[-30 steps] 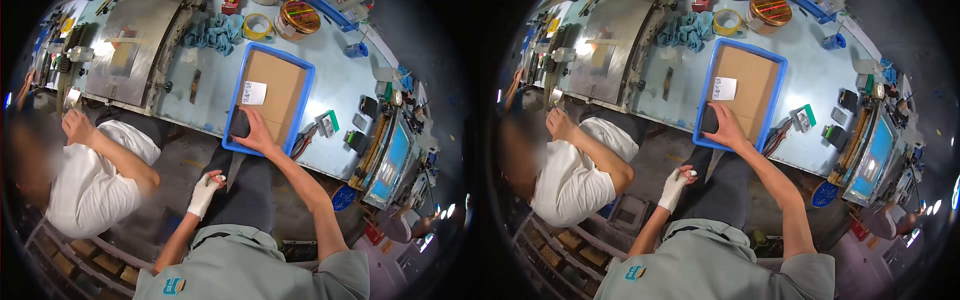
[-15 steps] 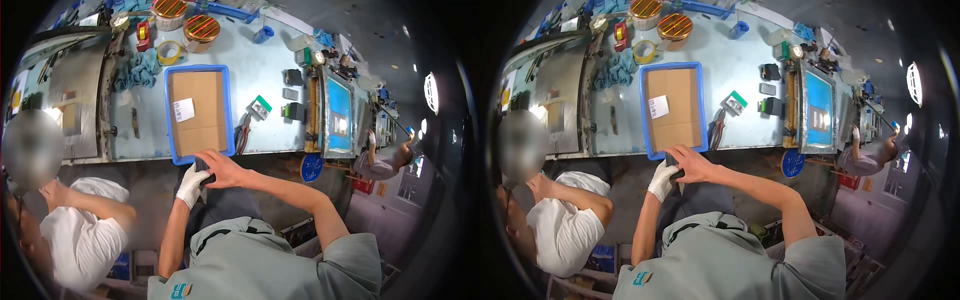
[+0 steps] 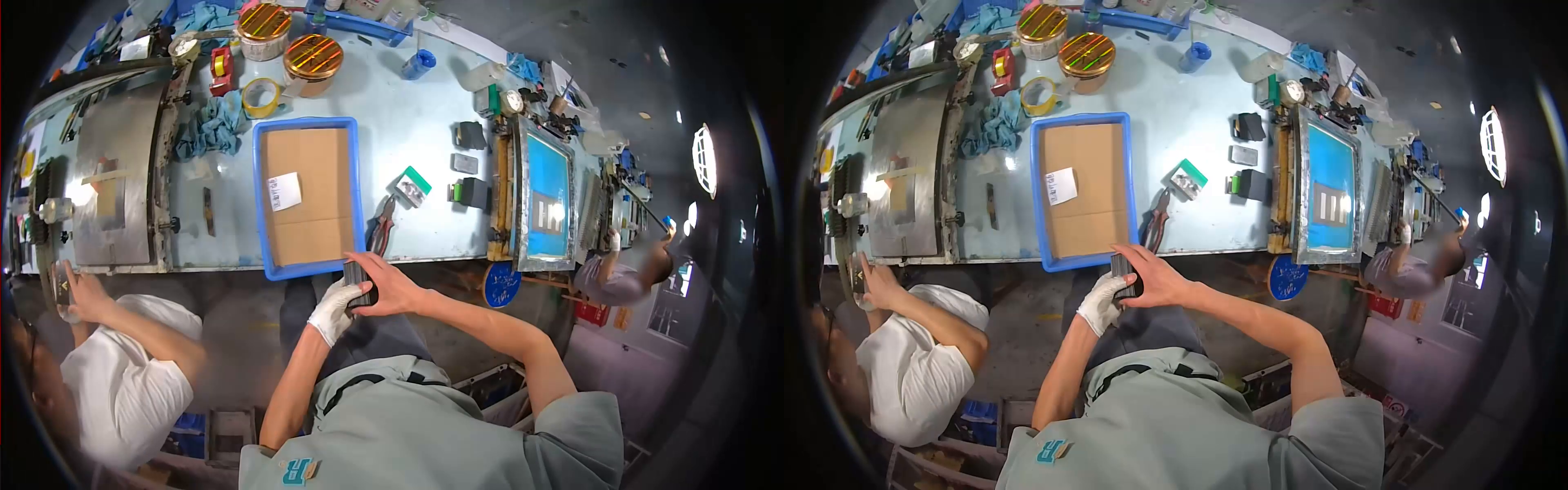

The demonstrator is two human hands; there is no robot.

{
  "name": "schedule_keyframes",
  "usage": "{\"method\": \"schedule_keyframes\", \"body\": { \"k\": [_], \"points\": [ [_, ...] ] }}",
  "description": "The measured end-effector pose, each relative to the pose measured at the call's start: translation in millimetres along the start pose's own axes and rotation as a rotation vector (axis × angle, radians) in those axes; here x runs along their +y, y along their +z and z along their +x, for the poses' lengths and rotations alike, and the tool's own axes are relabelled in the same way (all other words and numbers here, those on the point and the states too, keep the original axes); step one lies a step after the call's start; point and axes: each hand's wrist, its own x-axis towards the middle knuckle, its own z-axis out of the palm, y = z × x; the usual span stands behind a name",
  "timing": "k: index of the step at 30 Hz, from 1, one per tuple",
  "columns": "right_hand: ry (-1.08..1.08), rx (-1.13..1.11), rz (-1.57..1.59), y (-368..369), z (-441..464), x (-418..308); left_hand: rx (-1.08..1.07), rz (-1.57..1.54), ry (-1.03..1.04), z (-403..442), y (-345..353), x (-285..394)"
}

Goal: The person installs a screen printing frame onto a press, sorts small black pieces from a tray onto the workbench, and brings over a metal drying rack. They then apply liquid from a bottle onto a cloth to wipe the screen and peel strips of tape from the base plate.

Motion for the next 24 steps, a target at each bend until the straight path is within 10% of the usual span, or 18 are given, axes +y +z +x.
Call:
{"method": "schedule_keyframes", "body": {
  "k": [12,18,24],
  "points": [
    [0.128,0.037,0.156,-100.2,-35.0,81.9,-0.119,-0.142,0.005,52.1,59.0,-20.6],
    [0.337,0.465,-0.637,-262.4,-8.3,208.2,-0.028,-0.197,0.061,69.7,69.9,-28.4],
    [0.24,0.036,-1.178,-326.0,55.2,270.5,0.029,-0.235,0.096,89.7,81.6,-36.1]
  ]
}}
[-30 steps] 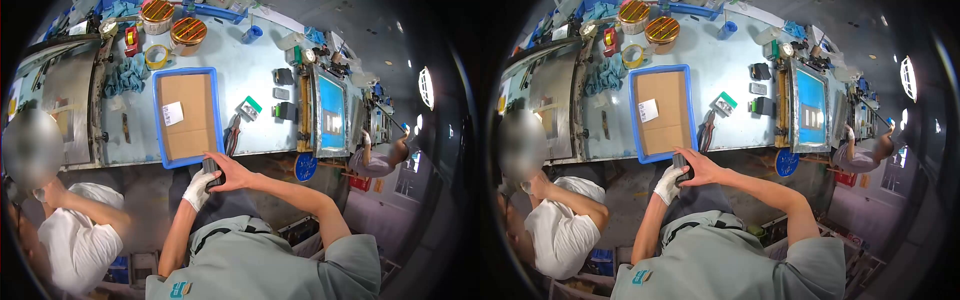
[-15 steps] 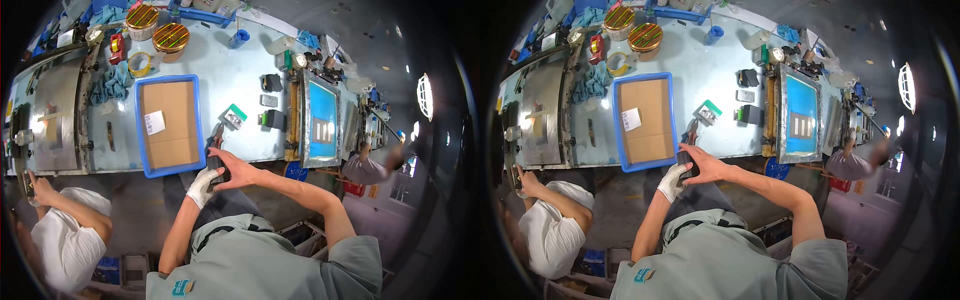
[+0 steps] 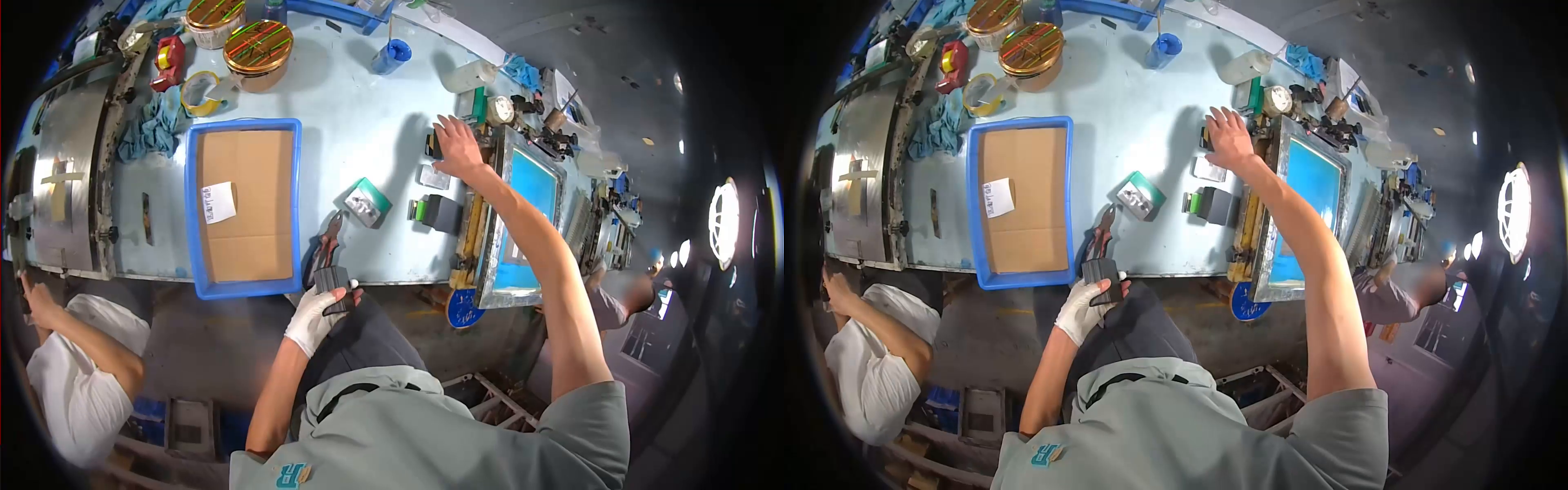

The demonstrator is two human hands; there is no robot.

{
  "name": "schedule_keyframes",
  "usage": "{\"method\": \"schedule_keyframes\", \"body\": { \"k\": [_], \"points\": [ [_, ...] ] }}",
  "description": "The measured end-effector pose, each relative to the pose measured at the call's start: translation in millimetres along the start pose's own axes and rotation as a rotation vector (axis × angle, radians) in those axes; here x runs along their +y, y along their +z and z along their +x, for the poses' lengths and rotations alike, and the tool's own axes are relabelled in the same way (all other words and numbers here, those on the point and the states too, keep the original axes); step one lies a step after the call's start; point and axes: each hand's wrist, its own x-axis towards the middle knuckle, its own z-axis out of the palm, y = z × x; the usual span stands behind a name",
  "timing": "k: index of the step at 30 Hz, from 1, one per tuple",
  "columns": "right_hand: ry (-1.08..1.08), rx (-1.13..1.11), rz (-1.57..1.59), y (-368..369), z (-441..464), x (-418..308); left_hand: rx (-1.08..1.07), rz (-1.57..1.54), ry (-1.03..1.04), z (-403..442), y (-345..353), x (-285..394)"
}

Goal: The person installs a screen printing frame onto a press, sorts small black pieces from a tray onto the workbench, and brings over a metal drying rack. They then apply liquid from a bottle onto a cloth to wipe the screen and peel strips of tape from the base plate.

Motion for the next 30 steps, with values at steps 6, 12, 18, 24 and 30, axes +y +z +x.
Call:
{"method": "schedule_keyframes", "body": {
  "k": [6,12,18,24,30],
  "points": [
    [0.007,-0.33,-0.286,17.8,34.5,-10.0,-0.054,0.004,0.028,15.2,-8.7,-16.1],
    [0.02,-0.348,-0.407,33.0,44.5,-11.6,-0.029,0.019,0.063,25.2,0.3,-19.4],
    [-0.041,-0.254,-0.373,41.7,44.1,-10.3,0.005,-0.023,0.064,27.7,14.1,-14.0],
    [-0.077,-0.125,-0.409,52.6,44.7,-0.4,0.008,-0.038,0.085,26.9,19.2,-10.2],
    [-0.044,-0.175,-0.386,49.1,54.0,8.7,-0.006,-0.012,0.095,31.6,10.7,-12.2]
  ]
}}
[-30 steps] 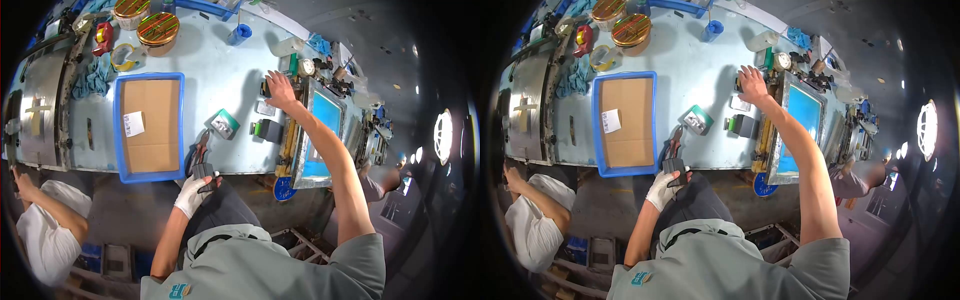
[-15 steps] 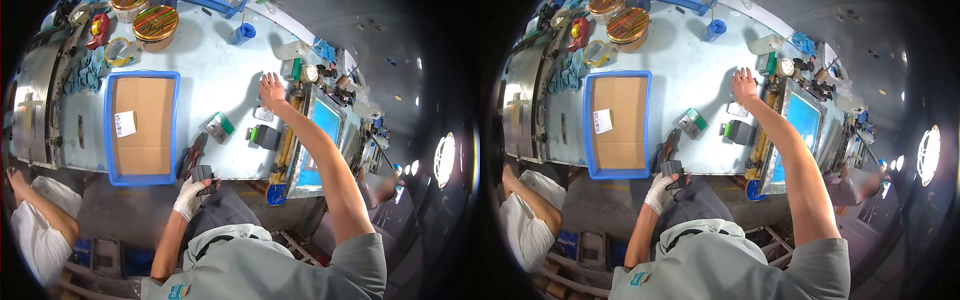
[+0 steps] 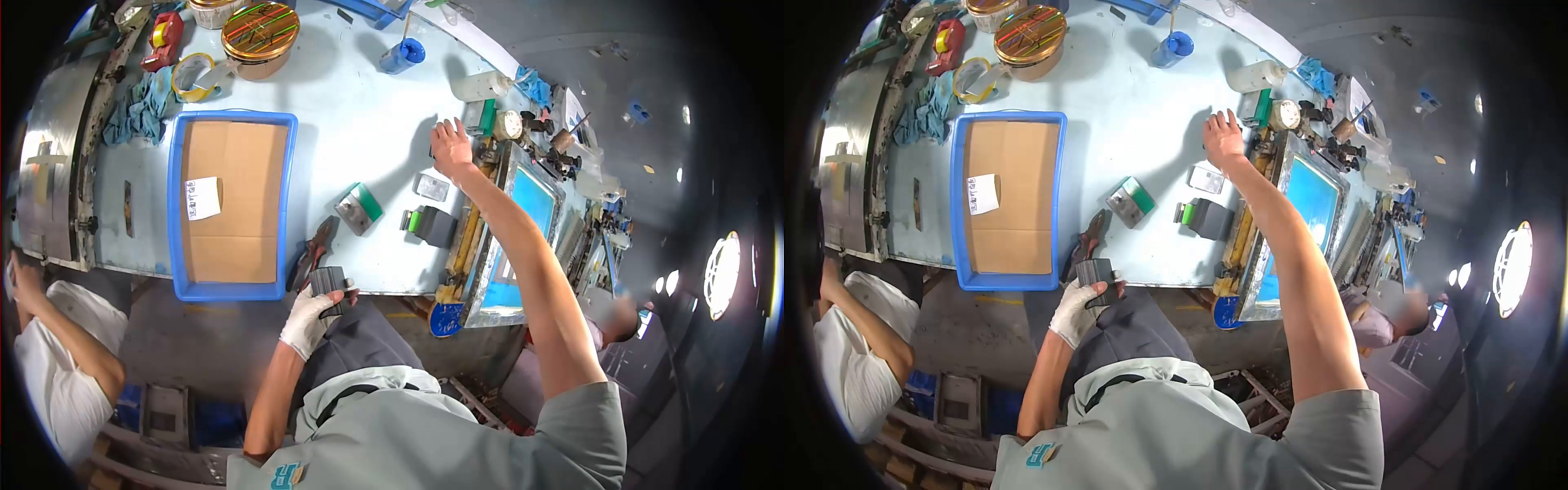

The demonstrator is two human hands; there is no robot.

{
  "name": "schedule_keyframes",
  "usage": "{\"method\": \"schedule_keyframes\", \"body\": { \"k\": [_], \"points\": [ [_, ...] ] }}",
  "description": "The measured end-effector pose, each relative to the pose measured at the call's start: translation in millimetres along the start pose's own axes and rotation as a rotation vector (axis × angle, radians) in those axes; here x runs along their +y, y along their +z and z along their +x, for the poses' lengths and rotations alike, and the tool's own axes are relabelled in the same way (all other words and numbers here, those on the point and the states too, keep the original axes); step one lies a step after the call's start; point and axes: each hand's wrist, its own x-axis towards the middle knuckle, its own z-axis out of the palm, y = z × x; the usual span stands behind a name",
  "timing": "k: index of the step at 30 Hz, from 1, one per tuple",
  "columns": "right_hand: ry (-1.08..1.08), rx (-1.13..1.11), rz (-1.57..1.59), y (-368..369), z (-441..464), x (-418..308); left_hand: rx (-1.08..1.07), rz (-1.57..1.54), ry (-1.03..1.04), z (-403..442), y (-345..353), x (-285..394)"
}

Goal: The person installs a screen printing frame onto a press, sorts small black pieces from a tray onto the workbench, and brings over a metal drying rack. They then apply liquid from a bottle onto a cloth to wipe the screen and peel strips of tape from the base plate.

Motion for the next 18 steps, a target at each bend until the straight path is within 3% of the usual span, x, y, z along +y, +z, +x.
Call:
{"method": "schedule_keyframes", "body": {
  "k": [7,10,12,14,18],
  "points": [
    [0.026,0.02,0.049,-27.6,-16.0,-3.3,-0.031,0.03,0.002,6.3,6.6,6.6],
    [-0.073,0.283,0.595,-71.6,-56.9,-24.4,-0.026,-0.016,-0.044,8.8,22.6,14.9],
    [-0.118,-0.065,1.224,-130.1,-108.1,-60.0,-0.068,-0.053,-0.044,18.1,24.1,12.9],
    [-0.384,-0.086,1.328,-164.6,-153.6,-95.1,-0.152,-0.034,-0.062,26.5,22.4,10.9],
    [-0.422,0.067,1.512,-153.3,-188.2,-153.0,-0.078,0.07,-0.077,20.8,40.3,12.4]
  ]
}}
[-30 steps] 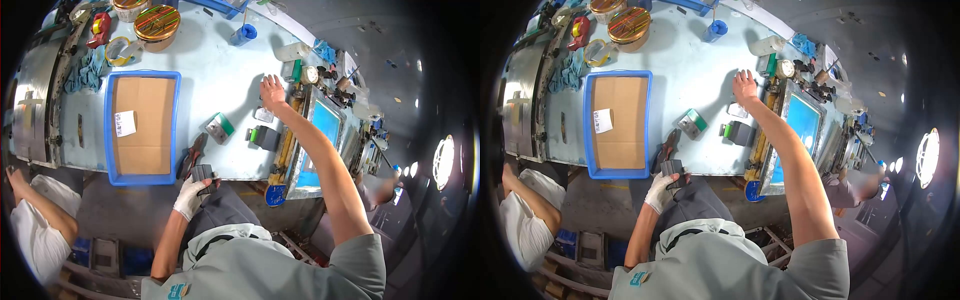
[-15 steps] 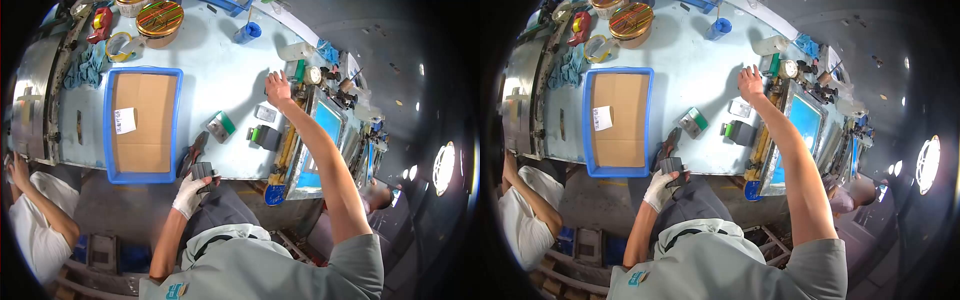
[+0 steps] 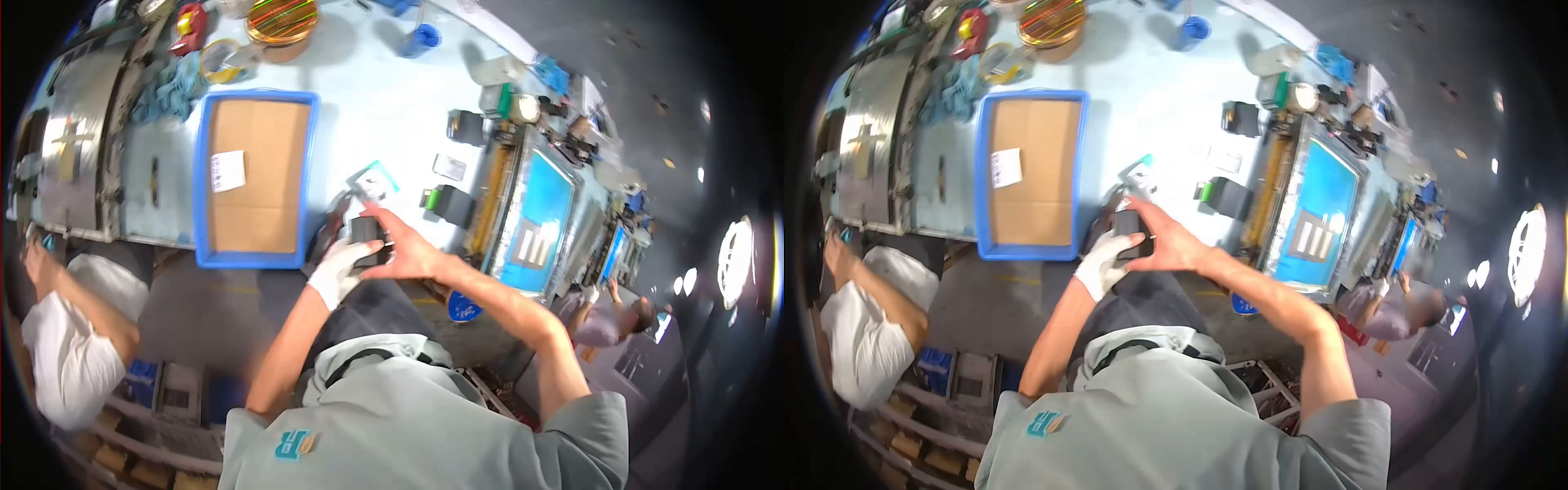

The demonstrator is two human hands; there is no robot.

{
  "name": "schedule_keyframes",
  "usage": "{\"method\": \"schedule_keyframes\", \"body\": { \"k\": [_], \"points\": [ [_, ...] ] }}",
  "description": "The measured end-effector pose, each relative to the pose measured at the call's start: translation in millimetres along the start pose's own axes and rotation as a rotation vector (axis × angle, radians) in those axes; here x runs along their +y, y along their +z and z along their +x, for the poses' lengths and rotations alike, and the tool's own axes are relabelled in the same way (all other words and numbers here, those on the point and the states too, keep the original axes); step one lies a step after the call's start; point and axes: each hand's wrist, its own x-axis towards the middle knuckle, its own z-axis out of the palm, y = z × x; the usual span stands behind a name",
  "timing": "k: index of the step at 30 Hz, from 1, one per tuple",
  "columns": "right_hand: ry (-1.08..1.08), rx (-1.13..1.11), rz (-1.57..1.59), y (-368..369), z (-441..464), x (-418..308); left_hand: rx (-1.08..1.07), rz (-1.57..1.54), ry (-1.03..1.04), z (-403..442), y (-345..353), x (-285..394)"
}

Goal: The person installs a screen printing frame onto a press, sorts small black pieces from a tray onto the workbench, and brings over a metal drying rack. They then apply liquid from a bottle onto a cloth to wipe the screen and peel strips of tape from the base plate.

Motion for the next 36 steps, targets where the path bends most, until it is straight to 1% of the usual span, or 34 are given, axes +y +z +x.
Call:
{"method": "schedule_keyframes", "body": {
  "k": [2,4,6,8,10,11,14,15,16,18,20,22,25,27,29,32,33,36],
  "points": [
    [-0.018,0.028,-0.011,8.0,-11.4,-2.0,0.02,0.032,-0.029,-8.9,4.1,-2.0],
    [0.03,0.077,-0.038,12.6,-17.1,-0.5,0.057,-0.022,-0.006,-1.1,6.7,-15.2],
    [0.075,0.095,-0.035,14.0,-23.3,1.8,0.014,-0.047,-0.07,5.8,8.9,-20.1],
    [0.03,0.118,-0.021,7.0,-27.4,8.0,-0.01,-0.064,-0.125,10.0,14.4,-22.5],
    [0.072,0.085,-0.02,-5.2,-32.2,5.5,-0.014,-0.07,-0.166,13.9,26.6,-20.8],
    [0.051,0.092,-0.023,-7.8,-33.7,12.1,-0.088,-0.055,-0.202,34.7,2.3,-31.7],
    [0.037,0.145,-0.085,-18.3,-38.1,20.5,-0.119,-0.093,-0.205,49.4,18.0,-32.1],
    [0.104,0.119,-0.059,-28.8,-37.4,13.3,-0.139,-0.086,-0.198,54.2,23.3,-31.3],
    [0.035,0.178,-0.11,-31.6,-36.7,28.4,-0.14,-0.11,-0.189,60.9,27.3,-30.9],
    [0.092,0.216,-0.21,-54.8,-30.4,42.6,-0.021,-0.091,-0.233,65.4,37.0,-28.9],
    [0.198,0.272,-0.285,-81.3,-22.1,72.3,-0.041,-0.045,-0.153,62.1,20.3,-32.3],
    [0.156,0.343,-0.412,-107.8,-14.4,109.5,-0.115,-0.092,-0.14,53.0,-6.7,-37.1],
    [0.254,0.265,-0.534,-126.3,-9.2,145.7,-0.005,-0.046,-0.115,24.9,-21.8,-38.1],
    [0.233,0.224,-0.616,-124.8,-5.7,156.7,0.052,-0.047,-0.099,16.5,-33.4,-38.9],
    [0.223,0.205,-0.675,-123.0,-1.5,160.2,0.072,-0.036,-0.085,10.6,-38.3,-42.6],
    [0.262,0.235,-0.733,-120.1,5.9,174.2,0.132,0.007,-0.107,6.5,-36.1,-47.0],
    [0.273,0.24,-0.736,-120.4,7.2,175.9,0.093,-0.046,-0.093,4.3,-37.0,-49.6],
    [0.293,0.197,-0.769,-120.9,9.2,179.9,0.111,-0.061,-0.108,5.6,-36.2,-52.6]
  ]
}}
